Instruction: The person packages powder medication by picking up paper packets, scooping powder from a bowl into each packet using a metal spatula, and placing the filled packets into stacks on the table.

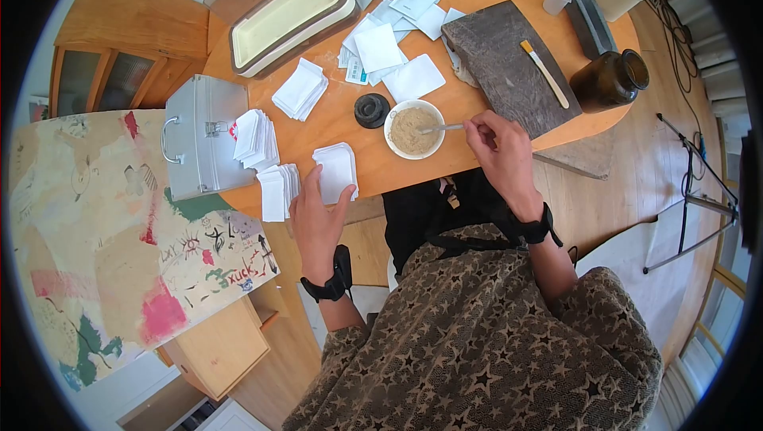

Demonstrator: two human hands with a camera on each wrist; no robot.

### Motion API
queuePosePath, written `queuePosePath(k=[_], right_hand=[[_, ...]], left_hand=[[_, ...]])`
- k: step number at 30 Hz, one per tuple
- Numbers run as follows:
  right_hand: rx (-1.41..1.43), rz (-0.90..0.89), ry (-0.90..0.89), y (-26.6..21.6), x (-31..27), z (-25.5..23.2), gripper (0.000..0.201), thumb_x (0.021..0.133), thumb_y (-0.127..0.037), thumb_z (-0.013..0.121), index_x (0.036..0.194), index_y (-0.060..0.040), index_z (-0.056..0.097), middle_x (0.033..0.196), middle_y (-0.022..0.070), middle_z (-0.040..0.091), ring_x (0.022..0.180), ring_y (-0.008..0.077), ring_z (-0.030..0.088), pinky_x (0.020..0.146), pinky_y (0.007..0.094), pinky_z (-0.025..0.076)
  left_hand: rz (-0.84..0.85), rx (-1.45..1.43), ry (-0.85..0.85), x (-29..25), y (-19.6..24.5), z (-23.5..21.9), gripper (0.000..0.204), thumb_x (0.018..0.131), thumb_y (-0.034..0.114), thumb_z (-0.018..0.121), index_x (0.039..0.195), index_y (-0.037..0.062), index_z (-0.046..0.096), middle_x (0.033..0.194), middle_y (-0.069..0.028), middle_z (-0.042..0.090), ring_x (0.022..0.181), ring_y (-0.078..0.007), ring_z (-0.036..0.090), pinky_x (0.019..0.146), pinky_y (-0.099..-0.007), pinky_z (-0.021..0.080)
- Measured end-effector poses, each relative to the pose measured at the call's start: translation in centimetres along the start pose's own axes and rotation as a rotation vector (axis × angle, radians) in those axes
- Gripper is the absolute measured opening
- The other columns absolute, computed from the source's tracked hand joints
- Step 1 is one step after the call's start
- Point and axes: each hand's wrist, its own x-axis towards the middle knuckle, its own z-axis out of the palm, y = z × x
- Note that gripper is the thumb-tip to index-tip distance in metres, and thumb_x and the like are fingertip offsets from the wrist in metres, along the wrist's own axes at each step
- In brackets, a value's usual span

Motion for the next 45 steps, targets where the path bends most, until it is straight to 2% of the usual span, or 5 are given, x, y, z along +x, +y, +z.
queuePosePath(k=[7, 25, 32, 37, 45], right_hand=[[0.063, 0.065, -0.007, -0.2, 0.0, -0.2, 0.015, 0.09, -0.017, 0.074, 0.083, -0.0041, 0.068, 0.063, 0.0075, 0.062, 0.053, 0.022, 0.056, 0.06, 0.0341, 0.043], [0.061, 0.054, -0.002, 0.0, 0.1, -0.4, 0.015, 0.09, -0.015, 0.074, 0.083, -0.003, 0.068, 0.065, 0.0082, 0.063, 0.054, 0.0217, 0.057, 0.058, 0.0339, 0.045], [0.049, 0.049, -0.001, 0.1, 0.0, -0.5, 0.015, 0.09, -0.015, 0.074, 0.084, -0.0031, 0.067, 0.065, 0.0078, 0.063, 0.055, 0.0218, 0.056, 0.059, 0.0346, 0.044], [0.083, 0.053, -0.001, 0.0, 0.0, -0.5, 0.015, 0.091, -0.015, 0.074, 0.084, -0.0026, 0.068, 0.065, 0.0086, 0.062, 0.055, 0.0219, 0.056, 0.059, 0.0345, 0.044], [0.151, 0.061, 0.0, -0.1, -0.2, -0.9, 0.017, 0.091, -0.014, 0.073, 0.084, -0.0003, 0.067, 0.062, 0.0108, 0.06, 0.052, 0.0228, 0.055, 0.054, 0.0347, 0.043]], left_hand=[[0.005, 0.006, 0.005, 0.0, 0.2, -0.1, 0.065, 0.087, 0.042, 0.077, 0.135, 0.0033, 0.054, 0.124, -0.0208, 0.067, 0.114, -0.0371, 0.063, 0.103, -0.0463, 0.042], [0.003, 0.032, 0.014, 0.2, 0.5, -0.3, 0.065, 0.087, 0.043, 0.077, 0.135, 0.0049, 0.055, 0.124, -0.0203, 0.067, 0.112, -0.0374, 0.064, 0.102, -0.0476, 0.042], [0.057, 0.052, 0.034, 0.8, -0.1, 0.0, 0.065, 0.087, 0.044, 0.077, 0.135, 0.0048, 0.055, 0.124, -0.0204, 0.066, 0.112, -0.0378, 0.063, 0.101, -0.0473, 0.043], [0.117, 0.056, 0.048, 3.5, 0.6, -1.6, 0.062, 0.088, 0.041, 0.076, 0.134, 0.0039, 0.056, 0.124, -0.0204, 0.066, 0.114, -0.038, 0.062, 0.1, -0.0467, 0.044], [0.243, 0.168, 0.117, 12.7, -0.6, -4.1, 0.058, 0.087, 0.031, 0.077, 0.131, -0.002, 0.058, 0.129, -0.0231, 0.063, 0.118, -0.0402, 0.061, 0.1, -0.0446, 0.05]])
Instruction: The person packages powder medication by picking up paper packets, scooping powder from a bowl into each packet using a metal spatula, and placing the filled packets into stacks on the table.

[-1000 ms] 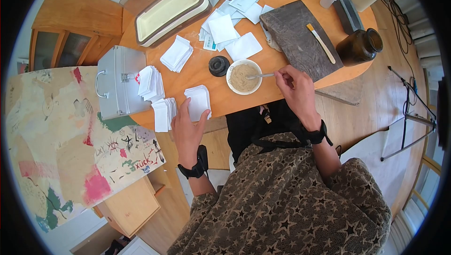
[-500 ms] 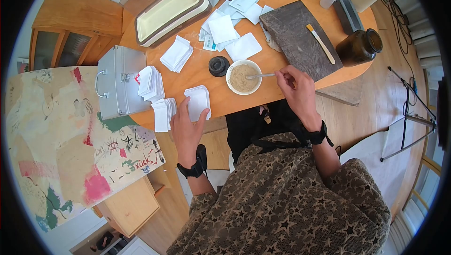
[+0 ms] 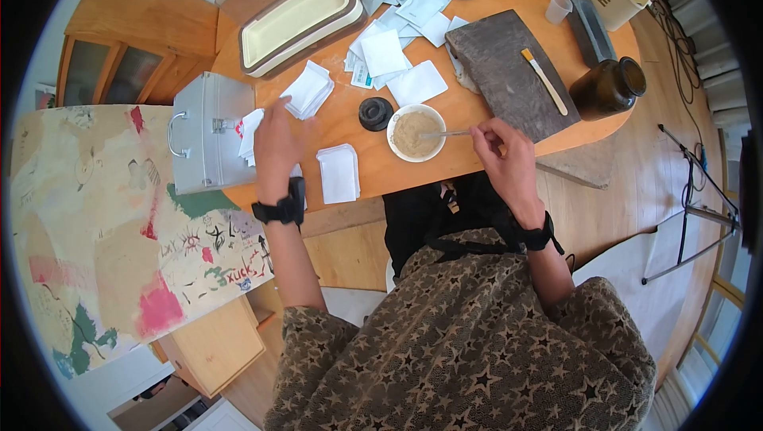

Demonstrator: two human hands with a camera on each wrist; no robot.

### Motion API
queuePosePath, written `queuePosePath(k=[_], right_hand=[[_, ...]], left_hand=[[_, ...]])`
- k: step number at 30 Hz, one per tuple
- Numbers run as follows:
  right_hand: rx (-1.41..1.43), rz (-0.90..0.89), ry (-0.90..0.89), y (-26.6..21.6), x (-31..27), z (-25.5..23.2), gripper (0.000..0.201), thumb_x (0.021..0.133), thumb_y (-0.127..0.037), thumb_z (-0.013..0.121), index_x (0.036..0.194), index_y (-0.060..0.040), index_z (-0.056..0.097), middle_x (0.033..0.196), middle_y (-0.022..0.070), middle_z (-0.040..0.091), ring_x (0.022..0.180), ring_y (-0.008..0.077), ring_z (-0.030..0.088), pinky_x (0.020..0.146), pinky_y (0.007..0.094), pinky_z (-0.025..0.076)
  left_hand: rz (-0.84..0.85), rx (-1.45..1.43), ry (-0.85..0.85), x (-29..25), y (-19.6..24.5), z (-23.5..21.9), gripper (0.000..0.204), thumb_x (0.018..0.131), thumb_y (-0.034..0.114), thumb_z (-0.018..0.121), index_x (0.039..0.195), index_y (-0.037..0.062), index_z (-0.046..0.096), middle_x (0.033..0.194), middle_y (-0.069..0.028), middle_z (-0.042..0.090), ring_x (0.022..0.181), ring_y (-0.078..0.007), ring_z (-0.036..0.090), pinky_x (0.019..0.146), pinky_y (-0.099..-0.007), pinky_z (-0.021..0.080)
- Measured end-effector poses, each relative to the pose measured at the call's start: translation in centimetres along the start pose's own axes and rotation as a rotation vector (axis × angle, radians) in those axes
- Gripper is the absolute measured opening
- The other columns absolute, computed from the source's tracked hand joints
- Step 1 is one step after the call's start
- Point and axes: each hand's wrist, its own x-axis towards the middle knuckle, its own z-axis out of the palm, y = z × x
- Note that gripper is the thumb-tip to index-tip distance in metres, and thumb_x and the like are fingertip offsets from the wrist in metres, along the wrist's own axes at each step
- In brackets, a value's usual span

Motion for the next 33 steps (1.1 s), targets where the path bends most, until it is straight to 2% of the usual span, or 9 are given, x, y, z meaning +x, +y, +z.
queuePosePath(k=[3, 9, 18, 25, 30, 33], right_hand=[[-0.002, -0.007, 0.004, -0.1, -0.3, -0.2, 0.017, 0.091, -0.014, 0.073, 0.084, -0.0001, 0.067, 0.062, 0.0111, 0.06, 0.052, 0.0227, 0.055, 0.053, 0.0347, 0.043], [-0.026, 0.001, 0.004, 0.1, -0.5, -0.6, 0.016, 0.092, -0.015, 0.073, 0.085, -0.0009, 0.068, 0.065, 0.0097, 0.062, 0.055, 0.0223, 0.056, 0.057, 0.0341, 0.044], [-0.02, 0.017, -0.002, 0.0, -0.6, -0.7, 0.016, 0.092, -0.015, 0.073, 0.085, -0.0011, 0.068, 0.066, 0.0093, 0.063, 0.057, 0.0223, 0.057, 0.059, 0.0342, 0.045], [-0.041, -0.003, -0.006, 0.2, -0.5, -0.6, 0.016, 0.092, -0.015, 0.073, 0.085, -0.0012, 0.068, 0.066, 0.0101, 0.064, 0.056, 0.0224, 0.058, 0.059, 0.0344, 0.045], [-0.019, -0.01, 0.024, 0.3, -0.5, -0.5, 0.016, 0.092, -0.014, 0.073, 0.085, -0.0007, 0.068, 0.065, 0.0104, 0.062, 0.054, 0.0221, 0.057, 0.055, 0.0338, 0.044], [0.007, 0.001, 0.03, -0.1, -0.5, -0.8, 0.015, 0.091, -0.012, 0.073, 0.085, -0.0002, 0.067, 0.063, 0.0105, 0.061, 0.053, 0.0217, 0.056, 0.052, 0.0335, 0.043]], left_hand=[[-0.019, 0.018, -0.074, 3.0, -1.3, 0.3, 0.063, 0.086, 0.033, 0.078, 0.134, -0.0028, 0.057, 0.136, -0.0242, 0.06, 0.125, -0.0384, 0.059, 0.105, -0.0414, 0.048], [-0.027, 0.07, -0.211, 6.2, -3.0, 1.8, 0.074, 0.085, 0.04, 0.078, 0.142, -0.0012, 0.053, 0.14, -0.0226, 0.059, 0.128, -0.0359, 0.058, 0.107, -0.0402, 0.046], [-0.04, 0.081, -0.287, 8.0, -3.7, 2.9, 0.078, 0.082, 0.042, 0.08, 0.144, 0.0034, 0.052, 0.137, -0.0207, 0.062, 0.126, -0.0338, 0.06, 0.105, -0.0401, 0.048], [-0.031, 0.077, -0.261, 7.6, -2.6, 1.8, 0.074, 0.081, 0.041, 0.08, 0.14, 0.0047, 0.055, 0.132, -0.0196, 0.065, 0.122, -0.0333, 0.063, 0.103, -0.0409, 0.05], [0.081, 0.044, -0.102, 5.7, -1.4, 0.9, 0.068, 0.08, 0.035, 0.083, 0.134, 0.0021, 0.059, 0.127, -0.0207, 0.067, 0.117, -0.0353, 0.065, 0.099, -0.0413, 0.051], [0.06, -0.038, -0.056, 3.0, 1.5, 0.0, 0.066, 0.079, 0.031, 0.084, 0.133, 0.0007, 0.06, 0.125, -0.0216, 0.067, 0.114, -0.0371, 0.065, 0.098, -0.0419, 0.051]])
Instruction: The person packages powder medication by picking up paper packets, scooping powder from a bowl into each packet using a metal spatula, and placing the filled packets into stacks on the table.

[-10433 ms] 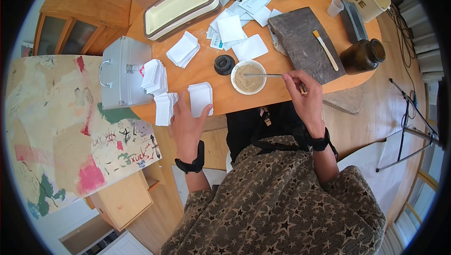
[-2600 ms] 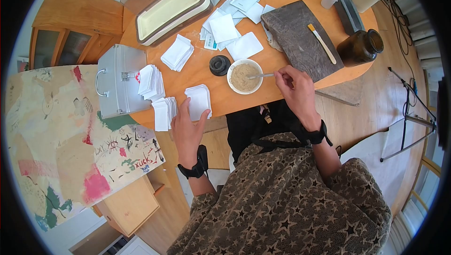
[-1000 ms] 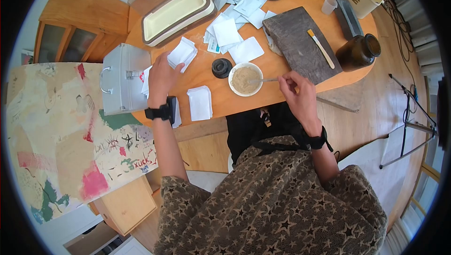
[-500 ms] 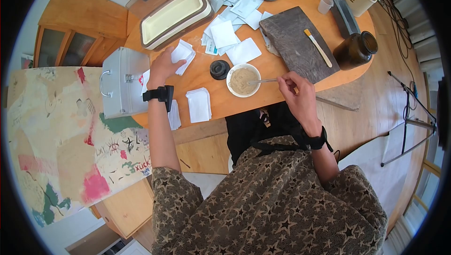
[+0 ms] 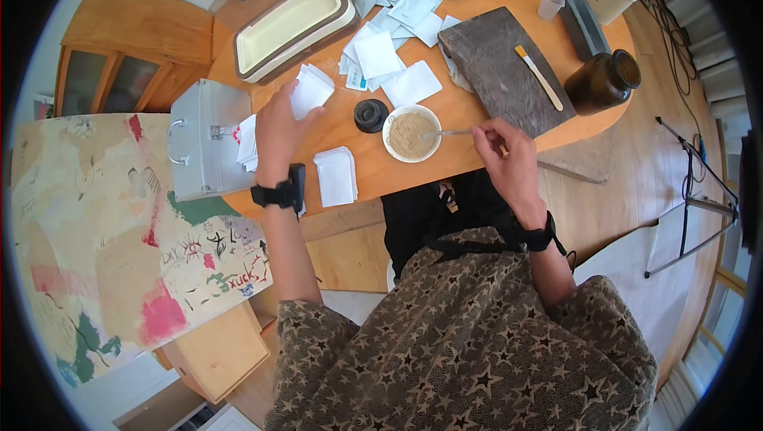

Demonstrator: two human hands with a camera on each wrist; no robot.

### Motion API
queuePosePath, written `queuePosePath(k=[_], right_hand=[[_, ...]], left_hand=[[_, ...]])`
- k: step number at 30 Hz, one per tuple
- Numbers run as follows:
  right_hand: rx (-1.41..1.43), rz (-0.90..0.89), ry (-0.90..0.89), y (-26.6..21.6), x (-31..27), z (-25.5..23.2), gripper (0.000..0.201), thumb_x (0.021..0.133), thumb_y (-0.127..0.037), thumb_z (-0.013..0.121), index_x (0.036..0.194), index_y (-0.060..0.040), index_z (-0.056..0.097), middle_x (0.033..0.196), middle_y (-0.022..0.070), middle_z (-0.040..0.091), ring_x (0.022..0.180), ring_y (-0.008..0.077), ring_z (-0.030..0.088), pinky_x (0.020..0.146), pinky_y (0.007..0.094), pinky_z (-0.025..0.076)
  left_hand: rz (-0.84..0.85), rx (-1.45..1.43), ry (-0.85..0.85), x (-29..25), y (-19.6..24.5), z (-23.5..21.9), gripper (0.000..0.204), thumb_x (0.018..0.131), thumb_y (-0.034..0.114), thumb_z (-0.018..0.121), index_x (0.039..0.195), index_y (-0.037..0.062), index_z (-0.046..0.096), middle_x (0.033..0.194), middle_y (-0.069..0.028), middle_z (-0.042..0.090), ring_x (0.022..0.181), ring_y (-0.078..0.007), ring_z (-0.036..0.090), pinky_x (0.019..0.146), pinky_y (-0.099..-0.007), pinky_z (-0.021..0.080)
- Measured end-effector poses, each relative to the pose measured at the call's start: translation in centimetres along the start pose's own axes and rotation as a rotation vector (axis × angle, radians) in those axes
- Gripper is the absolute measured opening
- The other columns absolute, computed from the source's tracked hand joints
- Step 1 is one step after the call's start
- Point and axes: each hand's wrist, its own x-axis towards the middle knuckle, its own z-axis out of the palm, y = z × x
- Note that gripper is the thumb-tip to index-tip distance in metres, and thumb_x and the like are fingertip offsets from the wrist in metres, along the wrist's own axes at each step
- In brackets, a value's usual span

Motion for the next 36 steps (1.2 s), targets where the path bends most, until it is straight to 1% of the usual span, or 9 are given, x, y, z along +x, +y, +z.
queuePosePath(k=[7, 11, 15, 21, 25, 28, 31, 33, 36], right_hand=[[0.036, -0.006, 0.041, -0.7, 0.2, -0.2, 0.014, 0.09, -0.01, 0.074, 0.084, 0.0003, 0.066, 0.063, 0.0095, 0.059, 0.053, 0.019, 0.053, 0.052, 0.0322, 0.041], [0.048, -0.001, 0.034, -1.5, 0.2, -0.5, 0.014, 0.091, -0.01, 0.074, 0.085, 0.0002, 0.066, 0.064, 0.0081, 0.06, 0.054, 0.0169, 0.052, 0.054, 0.0313, 0.04], [0.066, -0.021, 0.06, -2.4, 0.3, -0.7, 0.013, 0.091, -0.01, 0.074, 0.086, -0.0003, 0.067, 0.066, 0.006, 0.06, 0.056, 0.0151, 0.052, 0.058, 0.0302, 0.041], [0.131, -0.025, 0.034, -2.8, 0.4, 0.0, 0.012, 0.09, -0.009, 0.075, 0.085, -0.0007, 0.068, 0.066, 0.0052, 0.061, 0.056, 0.0143, 0.052, 0.061, 0.0297, 0.042], [0.102, -0.081, 0.019, -2.9, 0.5, 0.3, 0.013, 0.09, -0.01, 0.076, 0.084, -0.0018, 0.068, 0.064, 0.0043, 0.061, 0.053, 0.0148, 0.052, 0.061, 0.03, 0.04], [0.103, -0.057, 0.01, -2.6, 0.5, 0.4, 0.013, 0.09, -0.011, 0.076, 0.084, -0.0025, 0.069, 0.064, 0.0041, 0.061, 0.052, 0.0152, 0.052, 0.061, 0.0302, 0.04], [0.092, -0.06, 0.016, -2.3, 0.5, 0.5, 0.013, 0.09, -0.011, 0.076, 0.084, -0.0018, 0.068, 0.064, 0.005, 0.061, 0.052, 0.0153, 0.052, 0.06, 0.0302, 0.04], [0.099, -0.052, 0.021, -2.2, 0.5, 0.5, 0.014, 0.09, -0.011, 0.076, 0.084, -0.0014, 0.068, 0.064, 0.0053, 0.061, 0.052, 0.0155, 0.051, 0.06, 0.0303, 0.04], [0.104, -0.042, 0.029, -2.1, 0.5, 0.5, 0.015, 0.09, -0.011, 0.076, 0.084, -0.0007, 0.067, 0.064, 0.0057, 0.06, 0.053, 0.0157, 0.051, 0.059, 0.0304, 0.041]], left_hand=[[0.036, -0.136, 0.095, -5.8, 4.5, 1.5, 0.063, 0.078, 0.028, 0.085, 0.13, 0.0014, 0.06, 0.121, -0.0209, 0.067, 0.109, -0.0392, 0.063, 0.097, -0.0447, 0.049], [-0.014, -0.19, 0.051, -7.9, 6.8, 1.7, 0.062, 0.078, 0.025, 0.085, 0.131, 0.0048, 0.06, 0.124, -0.0171, 0.064, 0.11, -0.0386, 0.06, 0.098, -0.0459, 0.045], [-0.01, -0.094, 0.07, -9.5, 8.4, 2.0, 0.065, 0.074, 0.022, 0.086, 0.131, 0.0062, 0.059, 0.125, -0.0162, 0.064, 0.112, -0.0364, 0.06, 0.1, -0.0458, 0.044], [0.019, -0.094, 0.079, -10.3, 9.4, 2.4, 0.07, 0.071, 0.019, 0.088, 0.132, 0.0063, 0.057, 0.126, -0.0159, 0.064, 0.116, -0.0346, 0.06, 0.102, -0.047, 0.043], [0.026, -0.093, 0.067, -10.2, 9.9, 2.2, 0.07, 0.071, 0.019, 0.088, 0.132, 0.0061, 0.057, 0.127, -0.0158, 0.064, 0.117, -0.0339, 0.06, 0.104, -0.0475, 0.042], [0.035, -0.095, 0.063, -10.2, 10.2, 2.2, 0.071, 0.071, 0.019, 0.089, 0.133, 0.0064, 0.057, 0.128, -0.0152, 0.063, 0.117, -0.0336, 0.06, 0.106, -0.0482, 0.041], [0.049, -0.104, 0.069, -10.3, 10.4, 2.0, 0.07, 0.072, 0.02, 0.089, 0.133, 0.0086, 0.057, 0.127, -0.0147, 0.064, 0.116, -0.0378, 0.058, 0.102, -0.0456, 0.042], [0.053, -0.099, 0.054, -10.3, 10.6, 1.9, 0.073, 0.072, 0.022, 0.089, 0.135, 0.0074, 0.055, 0.129, -0.0135, 0.064, 0.12, -0.0309, 0.06, 0.108, -0.0483, 0.039], [0.057, -0.094, 0.059, -10.3, 10.5, 2.0, 0.073, 0.072, 0.022, 0.089, 0.135, 0.0079, 0.055, 0.129, -0.0129, 0.064, 0.12, -0.0292, 0.06, 0.109, -0.0477, 0.039]])
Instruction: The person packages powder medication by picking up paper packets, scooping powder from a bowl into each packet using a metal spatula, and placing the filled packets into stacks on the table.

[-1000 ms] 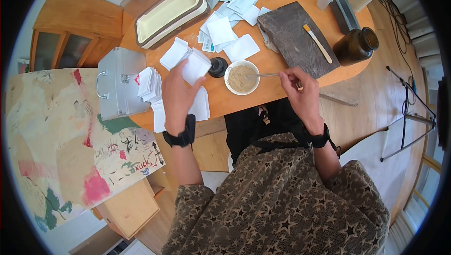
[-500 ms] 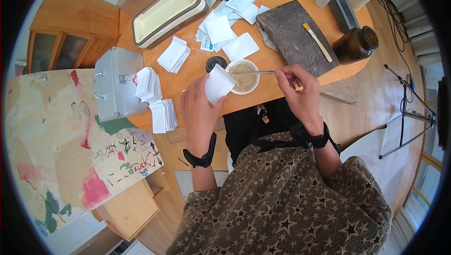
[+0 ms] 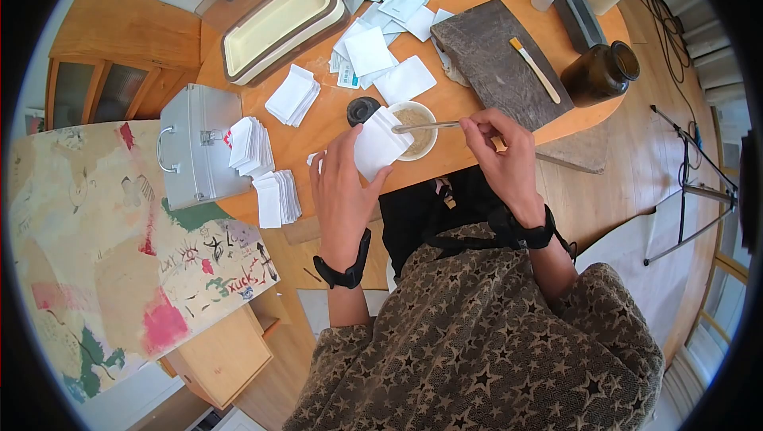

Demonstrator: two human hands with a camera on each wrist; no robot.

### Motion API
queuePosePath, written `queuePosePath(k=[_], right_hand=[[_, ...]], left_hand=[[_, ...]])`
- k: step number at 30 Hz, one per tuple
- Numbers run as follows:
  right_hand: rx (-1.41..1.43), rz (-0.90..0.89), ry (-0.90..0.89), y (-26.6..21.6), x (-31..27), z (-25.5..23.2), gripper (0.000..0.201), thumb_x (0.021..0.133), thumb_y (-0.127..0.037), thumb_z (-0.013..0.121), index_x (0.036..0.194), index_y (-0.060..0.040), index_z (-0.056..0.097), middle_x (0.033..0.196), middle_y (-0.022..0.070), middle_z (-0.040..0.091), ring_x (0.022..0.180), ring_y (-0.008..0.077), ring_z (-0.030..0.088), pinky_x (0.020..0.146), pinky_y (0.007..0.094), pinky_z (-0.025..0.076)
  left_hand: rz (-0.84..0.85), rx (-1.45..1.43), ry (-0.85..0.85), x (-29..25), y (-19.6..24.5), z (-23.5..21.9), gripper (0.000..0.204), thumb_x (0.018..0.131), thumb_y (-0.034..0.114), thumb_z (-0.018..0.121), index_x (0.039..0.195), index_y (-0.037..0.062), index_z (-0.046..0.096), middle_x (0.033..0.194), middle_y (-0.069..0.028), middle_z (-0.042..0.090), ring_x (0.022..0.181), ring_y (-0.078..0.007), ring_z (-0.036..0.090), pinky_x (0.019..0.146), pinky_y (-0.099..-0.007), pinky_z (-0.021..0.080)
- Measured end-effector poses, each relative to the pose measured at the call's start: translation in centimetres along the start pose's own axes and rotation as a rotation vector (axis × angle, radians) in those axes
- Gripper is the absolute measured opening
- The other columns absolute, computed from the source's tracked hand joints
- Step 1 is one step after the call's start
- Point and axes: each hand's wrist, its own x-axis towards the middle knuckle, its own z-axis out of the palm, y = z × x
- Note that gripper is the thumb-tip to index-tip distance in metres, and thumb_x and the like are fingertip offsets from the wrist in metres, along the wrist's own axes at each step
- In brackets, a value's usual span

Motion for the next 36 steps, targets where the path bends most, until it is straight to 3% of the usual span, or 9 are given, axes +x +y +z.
queuePosePath(k=[20, 22, 23, 25, 29, 36], right_hand=[[0.039, 0.066, -0.085, 0.1, 0.1, -0.3, 0.014, 0.093, -0.01, 0.073, 0.086, 0.0019, 0.068, 0.064, 0.0072, 0.062, 0.054, 0.0149, 0.054, 0.054, 0.0293, 0.042], [-0.077, -0.104, -0.062, 0.1, 0.1, -0.3, 0.01, 0.09, -0.012, 0.075, 0.087, -0.0039, 0.071, 0.065, 0.0047, 0.06, 0.055, 0.0176, 0.053, 0.057, 0.0314, 0.041], [-0.077, -0.104, -0.063, 0.1, 0.2, -0.5, 0.01, 0.09, -0.012, 0.075, 0.087, -0.0039, 0.071, 0.065, 0.0047, 0.06, 0.055, 0.0176, 0.053, 0.057, 0.0314, 0.041], [-0.331, -0.423, -0.118, -0.1, 0.3, -1.0, 0.007, 0.086, -0.015, 0.078, 0.089, -0.0109, 0.072, 0.066, 0.0017, 0.058, 0.058, 0.0197, 0.051, 0.06, 0.0338, 0.039], [-0.363, -0.465, -0.126, -0.2, 0.3, -1.1, 0.009, 0.083, -0.015, 0.079, 0.09, -0.0151, 0.073, 0.067, 0.0001, 0.056, 0.06, 0.0192, 0.05, 0.061, 0.0341, 0.038], [-0.237, -0.332, 0.029, -0.2, 0.5, -1.3, 0.008, 0.086, -0.011, 0.079, 0.089, -0.009, 0.072, 0.065, 0.0007, 0.058, 0.054, 0.0181, 0.049, 0.061, 0.0322, 0.036]], left_hand=[[0.033, -0.101, -0.024, 0.5, 0.7, 1.0, 0.074, 0.074, 0.02, 0.088, 0.138, 0.0072, 0.052, 0.132, -0.0141, 0.061, 0.125, -0.0302, 0.057, 0.112, -0.0465, 0.036], [0.044, -0.116, -0.022, 0.6, 0.7, 1.3, 0.076, 0.074, 0.02, 0.088, 0.139, 0.007, 0.051, 0.133, -0.0146, 0.061, 0.126, -0.0306, 0.056, 0.112, -0.0466, 0.036], [0.042, -0.125, -0.014, 0.6, 0.7, 1.6, 0.077, 0.075, 0.02, 0.088, 0.14, 0.007, 0.05, 0.134, -0.0148, 0.06, 0.127, -0.0309, 0.055, 0.112, -0.0466, 0.037], [0.041, -0.134, -0.006, 0.7, 0.7, 1.8, 0.078, 0.075, 0.02, 0.088, 0.141, 0.0071, 0.049, 0.135, -0.0151, 0.059, 0.128, -0.0312, 0.055, 0.112, -0.0467, 0.037], [0.047, -0.121, 0.001, 0.8, 0.6, 1.8, 0.079, 0.076, 0.02, 0.087, 0.143, 0.0075, 0.047, 0.137, -0.0153, 0.058, 0.129, -0.0317, 0.054, 0.112, -0.0465, 0.037], [0.019, -0.1, 0.037, 0.6, -0.1, 1.8, 0.076, 0.077, 0.024, 0.086, 0.142, 0.0072, 0.05, 0.136, -0.0153, 0.058, 0.127, -0.0314, 0.055, 0.111, -0.0456, 0.036]])
